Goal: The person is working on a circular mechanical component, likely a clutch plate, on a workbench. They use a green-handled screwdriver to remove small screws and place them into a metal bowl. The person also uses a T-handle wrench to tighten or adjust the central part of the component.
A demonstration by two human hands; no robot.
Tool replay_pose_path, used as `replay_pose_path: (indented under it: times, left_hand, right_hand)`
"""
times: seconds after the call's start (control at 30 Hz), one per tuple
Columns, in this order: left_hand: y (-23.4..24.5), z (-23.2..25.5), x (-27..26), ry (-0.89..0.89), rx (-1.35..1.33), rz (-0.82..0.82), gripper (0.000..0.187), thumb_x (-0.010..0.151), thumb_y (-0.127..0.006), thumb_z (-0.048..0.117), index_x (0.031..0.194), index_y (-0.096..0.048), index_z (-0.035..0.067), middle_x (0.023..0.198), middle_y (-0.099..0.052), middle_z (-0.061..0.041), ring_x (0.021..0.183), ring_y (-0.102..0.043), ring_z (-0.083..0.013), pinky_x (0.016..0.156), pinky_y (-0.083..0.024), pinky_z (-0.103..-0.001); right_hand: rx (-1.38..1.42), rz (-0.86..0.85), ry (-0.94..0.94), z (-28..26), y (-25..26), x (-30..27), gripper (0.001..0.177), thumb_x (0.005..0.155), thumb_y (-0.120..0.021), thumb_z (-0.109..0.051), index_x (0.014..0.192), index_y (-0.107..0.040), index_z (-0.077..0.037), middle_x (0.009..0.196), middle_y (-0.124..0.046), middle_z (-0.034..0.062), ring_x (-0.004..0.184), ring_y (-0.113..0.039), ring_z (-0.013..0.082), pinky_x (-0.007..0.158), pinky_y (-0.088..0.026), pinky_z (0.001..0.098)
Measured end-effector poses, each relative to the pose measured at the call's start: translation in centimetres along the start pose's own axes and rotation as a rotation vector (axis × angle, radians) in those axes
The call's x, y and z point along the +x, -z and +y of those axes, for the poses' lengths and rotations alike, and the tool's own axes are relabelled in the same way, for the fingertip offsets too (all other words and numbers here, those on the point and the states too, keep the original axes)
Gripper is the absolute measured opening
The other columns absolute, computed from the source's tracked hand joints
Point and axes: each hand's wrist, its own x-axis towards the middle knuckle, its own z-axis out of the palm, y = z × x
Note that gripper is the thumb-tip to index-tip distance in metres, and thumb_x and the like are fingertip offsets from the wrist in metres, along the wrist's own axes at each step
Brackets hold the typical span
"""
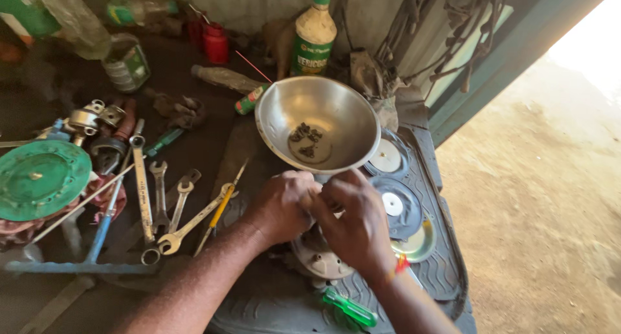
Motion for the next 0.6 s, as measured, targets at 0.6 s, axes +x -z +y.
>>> replay_pose_path:
  times: [0.6]
  left_hand:
    - [0.4,0.8,0.5,0.058,-0.144,-0.020,0.018,0.081,-0.076,0.027,0.091,-0.079,0.012,0.094,-0.073,-0.013,0.094,-0.070,-0.0338,0.081,-0.055,-0.045]
  right_hand:
    - [0.684,0.129,-0.466,0.5,0.7,1.6,0.016,0.097,-0.067,-0.007,0.110,-0.071,0.000,0.082,-0.064,-0.0002,0.068,-0.053,0.0059,0.059,-0.045,0.0233]
